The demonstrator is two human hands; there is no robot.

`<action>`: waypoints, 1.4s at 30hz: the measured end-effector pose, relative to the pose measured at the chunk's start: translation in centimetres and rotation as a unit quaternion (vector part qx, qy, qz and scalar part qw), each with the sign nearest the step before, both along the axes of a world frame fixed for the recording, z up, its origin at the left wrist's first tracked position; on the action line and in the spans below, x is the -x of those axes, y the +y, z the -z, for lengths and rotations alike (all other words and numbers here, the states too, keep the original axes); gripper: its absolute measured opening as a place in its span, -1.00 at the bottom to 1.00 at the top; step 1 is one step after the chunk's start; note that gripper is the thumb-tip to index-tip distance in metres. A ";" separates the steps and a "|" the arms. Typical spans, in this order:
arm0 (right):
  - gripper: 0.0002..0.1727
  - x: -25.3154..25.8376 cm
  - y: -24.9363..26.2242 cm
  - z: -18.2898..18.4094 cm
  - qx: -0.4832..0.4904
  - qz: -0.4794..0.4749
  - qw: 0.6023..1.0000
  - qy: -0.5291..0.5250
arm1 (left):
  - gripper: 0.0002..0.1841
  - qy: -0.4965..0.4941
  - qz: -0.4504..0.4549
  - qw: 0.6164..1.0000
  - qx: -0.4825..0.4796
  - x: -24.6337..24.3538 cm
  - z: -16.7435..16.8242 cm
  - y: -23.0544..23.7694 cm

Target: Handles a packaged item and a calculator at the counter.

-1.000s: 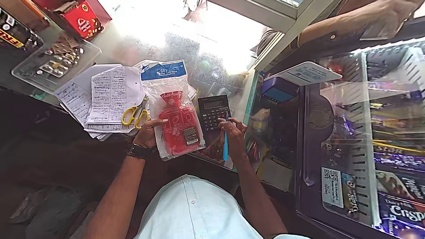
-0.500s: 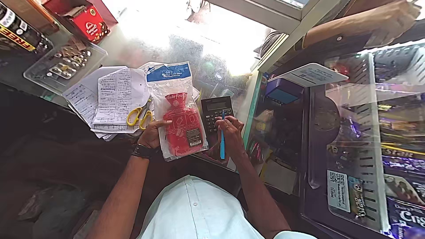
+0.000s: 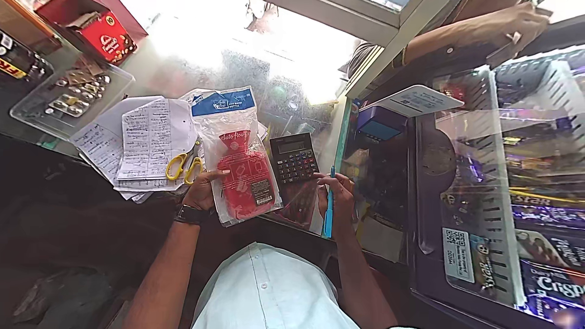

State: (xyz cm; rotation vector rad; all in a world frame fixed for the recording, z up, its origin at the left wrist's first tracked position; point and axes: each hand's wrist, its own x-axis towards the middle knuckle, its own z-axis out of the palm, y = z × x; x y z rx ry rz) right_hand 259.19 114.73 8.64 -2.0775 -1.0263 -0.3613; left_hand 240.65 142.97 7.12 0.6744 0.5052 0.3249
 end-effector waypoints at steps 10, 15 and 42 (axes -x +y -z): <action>-0.81 2.4 0.9 1.1 -0.049 -0.043 0.997 0.033 | -0.76 0.008 -0.037 0.999 -0.020 -0.2 -1.2 -0.8; -0.46 6.3 1.8 2.1 -0.164 -0.140 0.960 0.181 | -0.77 -0.040 -0.078 0.996 -0.026 0.7 -0.5 -0.9; -0.59 8.0 1.2 -1.3 -0.375 -0.205 0.637 0.642 | -0.32 -0.103 -0.001 0.983 -0.150 -5.4 -8.1 -8.8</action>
